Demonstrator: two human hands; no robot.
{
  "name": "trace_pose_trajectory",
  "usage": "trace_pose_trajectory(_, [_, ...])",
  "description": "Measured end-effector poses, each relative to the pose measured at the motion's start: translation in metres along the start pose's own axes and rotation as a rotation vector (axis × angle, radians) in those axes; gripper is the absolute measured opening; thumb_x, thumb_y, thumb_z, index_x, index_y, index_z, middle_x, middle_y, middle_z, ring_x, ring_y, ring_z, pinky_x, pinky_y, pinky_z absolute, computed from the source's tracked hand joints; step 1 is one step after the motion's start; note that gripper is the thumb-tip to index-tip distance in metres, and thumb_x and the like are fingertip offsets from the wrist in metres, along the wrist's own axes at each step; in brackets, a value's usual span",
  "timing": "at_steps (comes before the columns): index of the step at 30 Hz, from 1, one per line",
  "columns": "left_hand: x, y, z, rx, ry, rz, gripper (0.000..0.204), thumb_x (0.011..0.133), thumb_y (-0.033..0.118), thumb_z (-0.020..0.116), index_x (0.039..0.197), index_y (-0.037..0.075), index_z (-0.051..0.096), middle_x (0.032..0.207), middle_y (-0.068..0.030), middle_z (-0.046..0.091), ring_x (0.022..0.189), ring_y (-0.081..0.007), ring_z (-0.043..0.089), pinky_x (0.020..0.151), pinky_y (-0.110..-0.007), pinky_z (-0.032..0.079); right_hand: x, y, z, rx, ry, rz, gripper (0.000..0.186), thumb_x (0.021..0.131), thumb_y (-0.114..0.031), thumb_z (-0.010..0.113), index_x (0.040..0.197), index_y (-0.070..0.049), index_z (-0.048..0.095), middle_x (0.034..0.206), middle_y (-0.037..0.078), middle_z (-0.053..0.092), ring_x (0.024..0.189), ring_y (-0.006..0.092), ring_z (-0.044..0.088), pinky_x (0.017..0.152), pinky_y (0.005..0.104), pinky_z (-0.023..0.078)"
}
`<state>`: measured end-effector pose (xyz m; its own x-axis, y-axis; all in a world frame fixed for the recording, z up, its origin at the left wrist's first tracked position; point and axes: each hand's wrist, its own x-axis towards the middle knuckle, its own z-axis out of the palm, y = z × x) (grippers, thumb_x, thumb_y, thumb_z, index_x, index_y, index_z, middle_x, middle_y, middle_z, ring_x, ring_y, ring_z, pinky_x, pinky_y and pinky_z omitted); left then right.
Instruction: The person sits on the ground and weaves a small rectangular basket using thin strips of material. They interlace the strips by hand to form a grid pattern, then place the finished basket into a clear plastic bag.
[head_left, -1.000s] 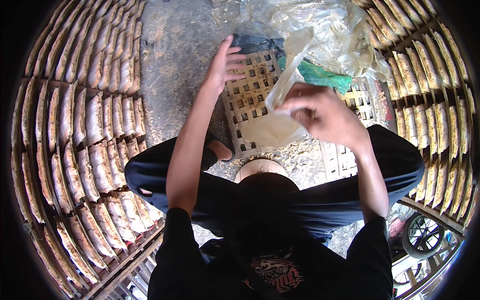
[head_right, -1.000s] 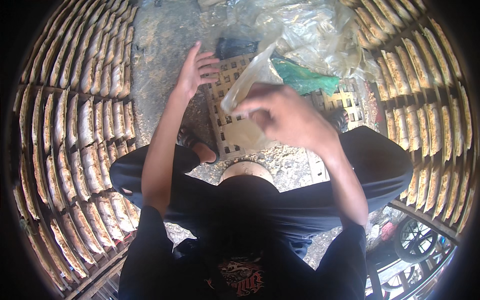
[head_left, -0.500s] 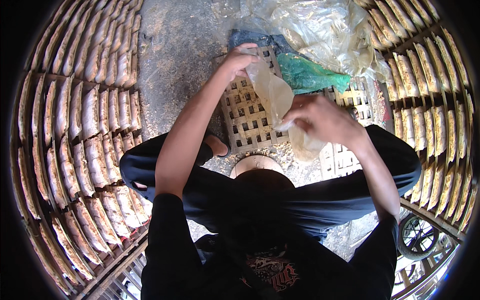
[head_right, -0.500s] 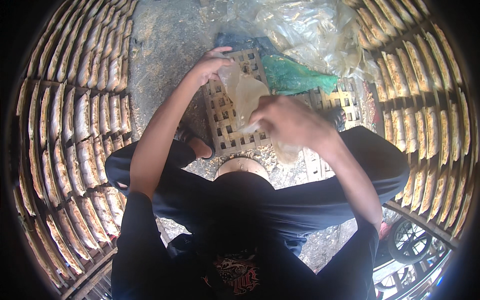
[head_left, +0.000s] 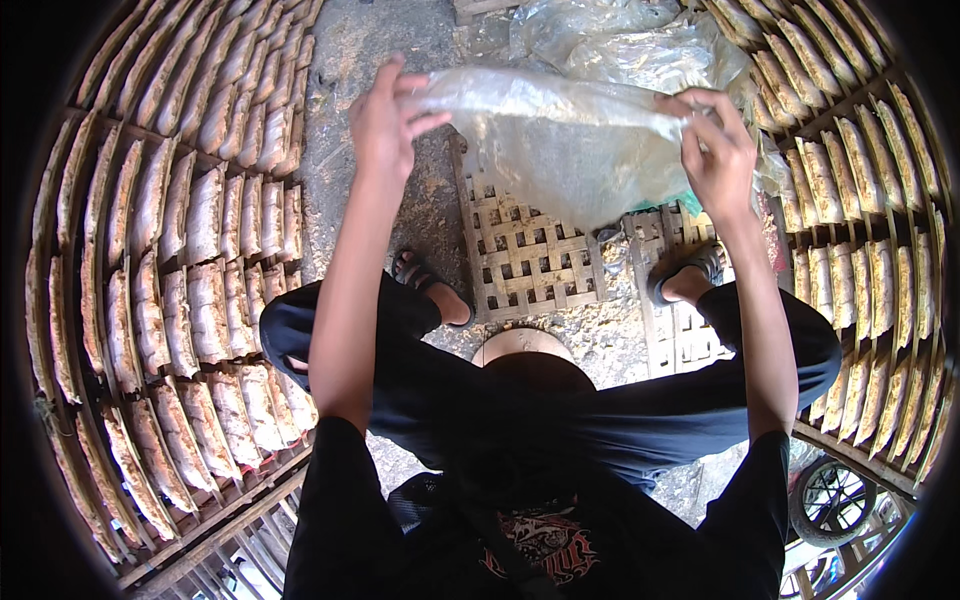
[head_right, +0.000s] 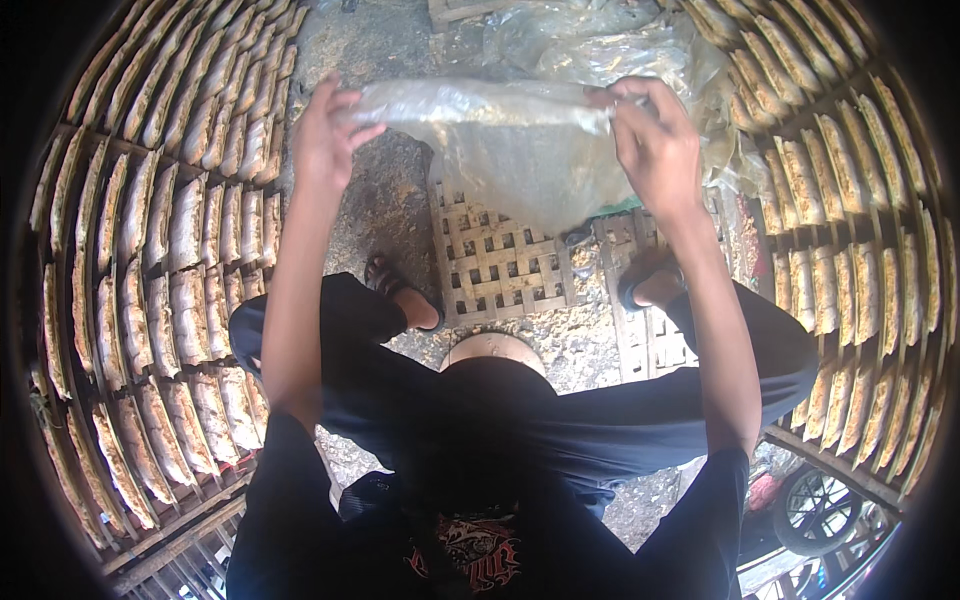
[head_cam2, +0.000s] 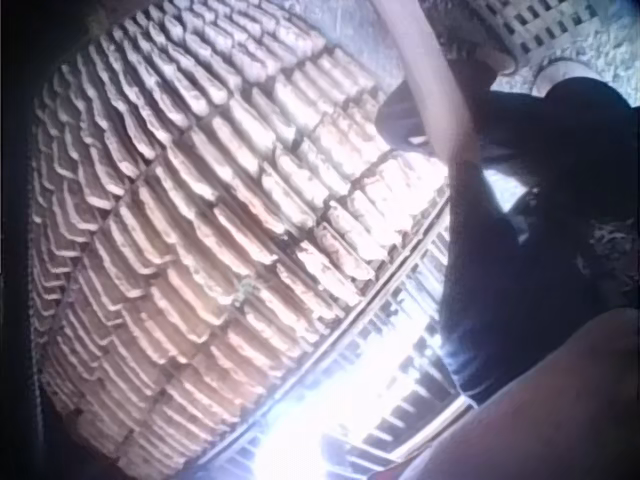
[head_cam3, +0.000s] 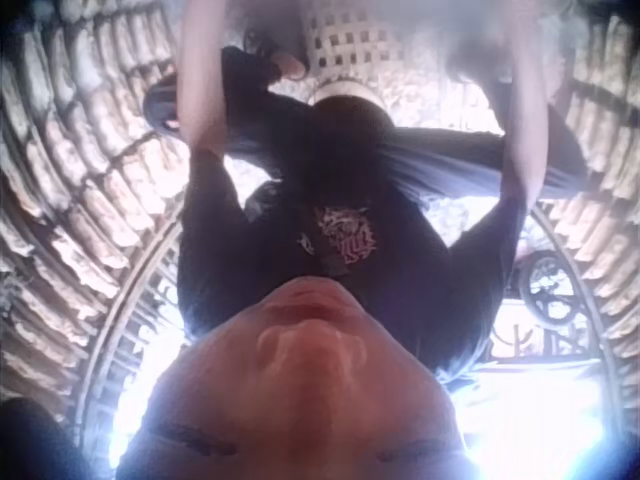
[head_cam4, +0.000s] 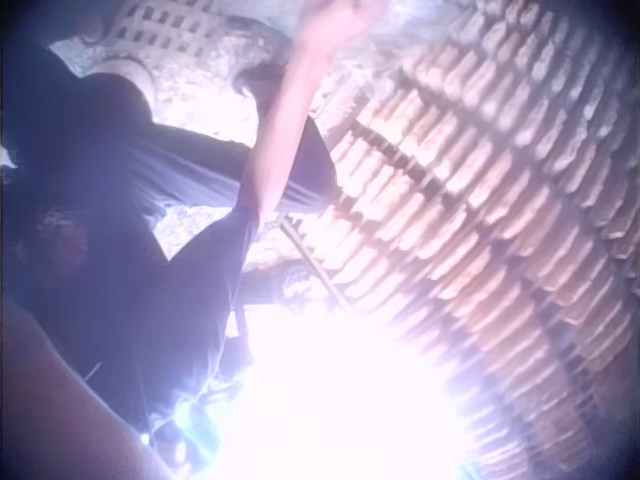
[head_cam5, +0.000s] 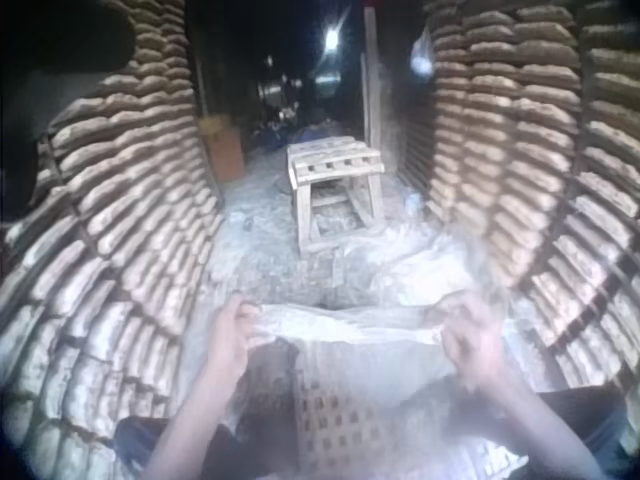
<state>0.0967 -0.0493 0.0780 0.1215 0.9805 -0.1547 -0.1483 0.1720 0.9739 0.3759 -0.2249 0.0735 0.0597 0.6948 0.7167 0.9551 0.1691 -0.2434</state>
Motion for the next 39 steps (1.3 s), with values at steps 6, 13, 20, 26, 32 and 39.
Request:
trace_pose_trajectory(6, [-0.082,-0.096,-0.073,-0.091,0.084,-0.201,0.018,0.085,0.019,0.077,0.090,0.005,0.066,0.090,-0.0083,0.068,0.081,-0.0198,0.070,0.063,-0.035,0.063,-0.076,-0.018,-0.011,0.021,-0.086,-0.274,0.040,0.071,0.007,0.069,0.106,-0.010,0.075,0.106,0.005,0.064,0.096,0.0201,0.061,0.077,0.0333,0.049])
trace_pose_trajectory(13, [-0.107,-0.235,-0.088,0.023,-0.079,-0.475,0.031,0.081,-0.001,0.073,0.111,-0.001,0.064,0.096,-0.0096,0.070,0.087,-0.0230,0.072,0.076,-0.037,0.062,-0.178,0.016,0.023,0.061,-0.527,-0.079,0.047,0.066,0.006,0.064,0.110,-0.009,0.073,0.114,0.007,0.060,0.106,0.0267,0.058,0.091,0.0400,0.047])
trace_pose_trajectory(20, [-0.116,-0.335,-0.074,-0.106,-0.107,-0.580,0.069,0.079,-0.019,0.062,0.138,0.000,0.033,0.120,-0.0214,0.061,0.093,-0.0336,0.070,0.079,-0.045,0.062,-0.293,-0.001,0.100,-0.108,-0.358,0.885,0.059,0.074,-0.012,0.077,0.129,-0.003,0.058,0.113,0.016,0.057,0.107,0.0333,0.056,0.090,0.0456,0.047])
trace_pose_trajectory(26, [-0.119,-0.346,-0.071,-0.167,0.006,-0.692,0.085,0.080,-0.021,0.059,0.145,0.002,0.010,0.119,-0.0306,0.055,0.094,-0.0379,0.069,0.084,-0.050,0.061,-0.327,-0.090,0.122,0.644,-0.770,1.064,0.081,0.080,-0.016,0.082,0.147,-0.003,0.040,0.142,0.021,0.051,0.134,0.0286,0.048,0.096,0.0383,0.051])
trace_pose_trajectory(32, [-0.115,-0.338,-0.059,-0.294,-0.080,-0.740,0.082,0.082,-0.021,0.055,0.147,-0.001,0.010,0.112,-0.0289,0.060,0.094,-0.0364,0.069,0.085,-0.044,0.061,-0.352,-0.126,0.212,1.179,-0.416,1.260,0.094,0.079,-0.030,0.084,0.150,0.002,0.032,0.143,0.025,0.048,0.135,0.0313,0.045,0.113,0.0416,0.037])
trace_pose_trajectory(39, [-0.112,-0.330,-0.079,-0.300,-0.143,-0.668,0.071,0.081,-0.023,0.051,0.144,-0.004,0.025,0.108,-0.0259,0.064,0.092,-0.0328,0.070,0.080,-0.040,0.062,-0.262,-0.150,0.236,2.283,0.276,2.060,0.065,0.098,-0.053,0.053,0.141,-0.005,0.042,0.135,0.017,0.053,0.125,0.0323,0.050,0.111,0.0462,0.038])
